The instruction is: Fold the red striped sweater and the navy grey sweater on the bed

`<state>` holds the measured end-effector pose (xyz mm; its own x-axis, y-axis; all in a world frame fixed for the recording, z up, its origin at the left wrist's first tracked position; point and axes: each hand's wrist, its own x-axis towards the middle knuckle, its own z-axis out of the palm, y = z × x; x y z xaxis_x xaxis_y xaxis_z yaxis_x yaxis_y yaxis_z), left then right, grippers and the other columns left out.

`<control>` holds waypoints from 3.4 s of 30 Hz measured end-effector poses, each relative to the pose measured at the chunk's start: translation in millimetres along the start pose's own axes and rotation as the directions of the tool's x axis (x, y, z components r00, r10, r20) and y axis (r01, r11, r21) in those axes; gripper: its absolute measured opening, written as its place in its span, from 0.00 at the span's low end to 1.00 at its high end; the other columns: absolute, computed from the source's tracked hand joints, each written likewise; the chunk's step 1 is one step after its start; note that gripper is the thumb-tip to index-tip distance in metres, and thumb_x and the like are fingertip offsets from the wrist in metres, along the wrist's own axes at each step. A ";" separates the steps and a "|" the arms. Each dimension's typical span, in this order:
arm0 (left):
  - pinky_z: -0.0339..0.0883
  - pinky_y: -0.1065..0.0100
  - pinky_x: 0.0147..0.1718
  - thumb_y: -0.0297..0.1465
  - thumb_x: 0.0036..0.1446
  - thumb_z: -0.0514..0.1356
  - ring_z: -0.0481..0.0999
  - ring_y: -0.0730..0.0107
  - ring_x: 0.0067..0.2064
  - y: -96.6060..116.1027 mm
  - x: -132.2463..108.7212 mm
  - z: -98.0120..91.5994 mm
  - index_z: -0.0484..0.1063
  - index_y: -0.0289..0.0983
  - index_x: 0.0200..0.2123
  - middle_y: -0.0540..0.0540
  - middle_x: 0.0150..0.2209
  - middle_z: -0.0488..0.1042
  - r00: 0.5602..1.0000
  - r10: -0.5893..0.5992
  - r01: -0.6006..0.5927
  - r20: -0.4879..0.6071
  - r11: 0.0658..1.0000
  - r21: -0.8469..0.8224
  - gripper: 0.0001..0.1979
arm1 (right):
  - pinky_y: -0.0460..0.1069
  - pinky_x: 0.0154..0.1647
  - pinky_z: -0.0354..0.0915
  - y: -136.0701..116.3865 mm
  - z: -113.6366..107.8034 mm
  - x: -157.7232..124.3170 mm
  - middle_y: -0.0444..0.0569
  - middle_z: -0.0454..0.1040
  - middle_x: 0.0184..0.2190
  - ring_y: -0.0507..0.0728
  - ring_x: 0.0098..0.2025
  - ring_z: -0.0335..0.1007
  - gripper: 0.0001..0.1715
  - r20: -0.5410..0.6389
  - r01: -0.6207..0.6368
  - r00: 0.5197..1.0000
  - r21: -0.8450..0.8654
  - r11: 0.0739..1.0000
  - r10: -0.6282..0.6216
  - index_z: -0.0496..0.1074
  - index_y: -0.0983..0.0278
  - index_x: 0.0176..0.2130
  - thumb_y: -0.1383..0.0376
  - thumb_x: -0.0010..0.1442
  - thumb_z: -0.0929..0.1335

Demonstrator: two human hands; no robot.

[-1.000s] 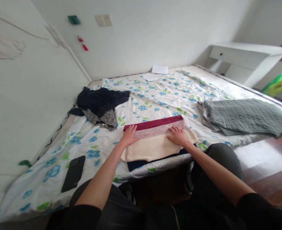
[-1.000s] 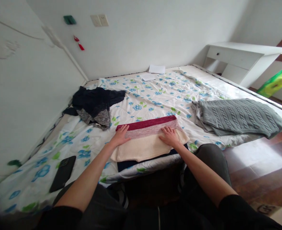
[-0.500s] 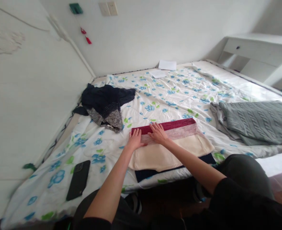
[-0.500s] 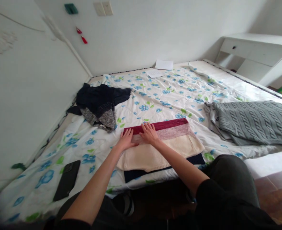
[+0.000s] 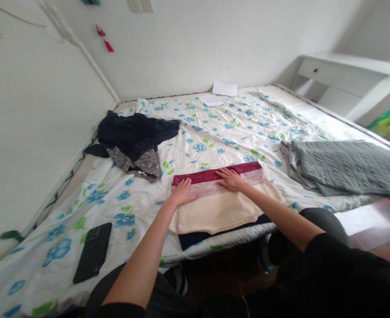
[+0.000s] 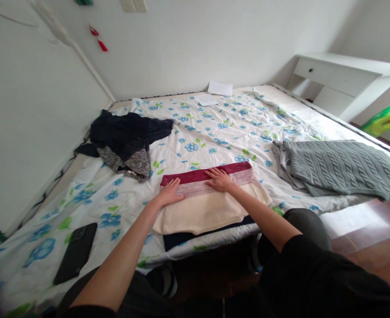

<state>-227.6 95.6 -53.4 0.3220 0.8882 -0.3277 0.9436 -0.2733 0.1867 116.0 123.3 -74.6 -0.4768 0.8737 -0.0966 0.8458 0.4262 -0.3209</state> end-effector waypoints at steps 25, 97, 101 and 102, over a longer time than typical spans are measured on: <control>0.52 0.44 0.83 0.51 0.63 0.64 0.50 0.38 0.87 -9.6 -0.7 3.1 0.51 0.35 0.87 0.35 0.87 0.48 0.999 -0.030 0.030 0.030 1.000 0.004 0.57 | 0.51 0.53 0.76 191.4 -48.7 -0.8 0.52 0.89 0.47 0.62 0.48 0.85 0.24 0.003 -0.354 0.929 0.298 0.886 0.370 0.87 0.63 0.59 0.58 0.66 0.81; 0.48 0.41 0.81 0.60 0.61 0.64 0.46 0.24 0.86 -7.9 -3.5 1.0 0.50 0.22 0.85 0.19 0.85 0.46 0.990 -0.126 0.126 0.058 0.992 0.015 0.65 | 0.51 0.40 0.64 227.1 -58.5 12.7 0.51 0.75 0.23 0.59 0.32 0.72 0.43 0.141 -0.326 0.939 0.068 0.943 0.314 0.79 0.60 0.24 0.28 0.65 0.75; 0.46 0.44 0.82 0.60 0.61 0.63 0.43 0.27 0.87 -6.7 -4.8 -5.8 0.49 0.21 0.86 0.20 0.86 0.44 0.986 -0.132 0.129 0.101 0.991 0.028 0.65 | 0.50 0.33 0.60 248.2 -53.4 -7.9 0.46 0.69 0.18 0.56 0.28 0.67 0.47 0.018 -0.421 0.902 0.262 0.869 0.431 0.71 0.60 0.20 0.24 0.59 0.75; 0.46 0.44 0.82 0.60 0.62 0.62 0.43 0.28 0.87 -6.9 -4.7 -6.6 0.49 0.21 0.86 0.21 0.86 0.44 0.985 -0.133 0.130 0.107 0.991 0.033 0.65 | 0.49 0.32 0.60 246.9 -52.0 -11.3 0.45 0.69 0.18 0.56 0.29 0.67 0.48 -0.013 -0.432 0.888 0.318 0.844 0.459 0.70 0.60 0.20 0.23 0.58 0.76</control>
<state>-236.1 95.7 -47.1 0.2002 0.8719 -0.4468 0.9795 -0.1674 0.1121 342.7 230.9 -103.7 -0.0319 0.9747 -0.2213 0.8439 -0.0923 -0.5285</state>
